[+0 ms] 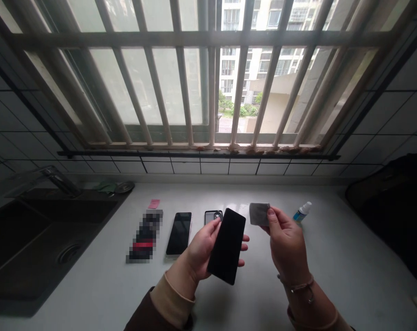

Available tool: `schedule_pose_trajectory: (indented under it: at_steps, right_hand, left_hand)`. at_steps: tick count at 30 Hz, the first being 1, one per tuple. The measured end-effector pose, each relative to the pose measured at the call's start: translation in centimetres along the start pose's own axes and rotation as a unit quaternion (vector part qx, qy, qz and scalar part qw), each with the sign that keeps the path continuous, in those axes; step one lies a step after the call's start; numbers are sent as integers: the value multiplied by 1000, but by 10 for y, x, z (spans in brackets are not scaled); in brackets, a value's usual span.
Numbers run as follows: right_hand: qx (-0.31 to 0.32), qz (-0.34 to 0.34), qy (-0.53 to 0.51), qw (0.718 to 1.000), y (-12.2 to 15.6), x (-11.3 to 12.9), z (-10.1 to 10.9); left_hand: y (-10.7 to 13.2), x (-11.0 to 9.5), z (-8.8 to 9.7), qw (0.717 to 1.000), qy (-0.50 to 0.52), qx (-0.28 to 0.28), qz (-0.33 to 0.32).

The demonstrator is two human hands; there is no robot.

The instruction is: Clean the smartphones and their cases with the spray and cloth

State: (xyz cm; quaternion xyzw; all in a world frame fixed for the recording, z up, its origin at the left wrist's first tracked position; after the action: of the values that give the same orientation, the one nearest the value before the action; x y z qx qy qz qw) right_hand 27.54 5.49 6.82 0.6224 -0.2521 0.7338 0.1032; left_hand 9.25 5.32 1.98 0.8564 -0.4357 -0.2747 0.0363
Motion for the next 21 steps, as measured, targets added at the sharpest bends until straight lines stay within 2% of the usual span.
schedule_pose_trajectory:
  at_steps: [2,4,7,10,13,17,21]
  right_hand:
    - [-9,83,131,988,3,15,0]
    - [35,175,214,960,12,28,-17]
    - [139,289,233,918,34,36,-52]
    - [236,364,227,872,57,36,-80]
    - [310,392,206,841,74,35,-94]
    - [370,395,153,827,87,45,-99]
    - [421,380,101,817,97,57,-101]
  left_hand:
    - [-3,13,-2,999,-3,21,31]
    - [-6,23,-5,997,5,46,54]
    - [-8,25,-9,997,27,58,50]
    - [-12,15,-7,997,66,32,5]
    - [-15,3,6,994,96,-37,-43]
    - [-9,-8,31,984,79,-147,-68]
    - [0,-19,43,975,56,-197,-85]
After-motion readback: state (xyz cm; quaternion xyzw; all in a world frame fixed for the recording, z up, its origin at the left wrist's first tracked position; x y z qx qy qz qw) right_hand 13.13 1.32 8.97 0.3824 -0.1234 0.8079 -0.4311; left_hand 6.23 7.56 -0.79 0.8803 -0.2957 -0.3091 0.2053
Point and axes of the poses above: each hand's wrist, its own y-axis away from the middle knuckle, its own z-axis out of the back of the hand, x = y × z, the point moved 10 cm from there along -y, towards the middle knuckle, and after that the axes turned 6 degrees about y, right-handed, at the moved point
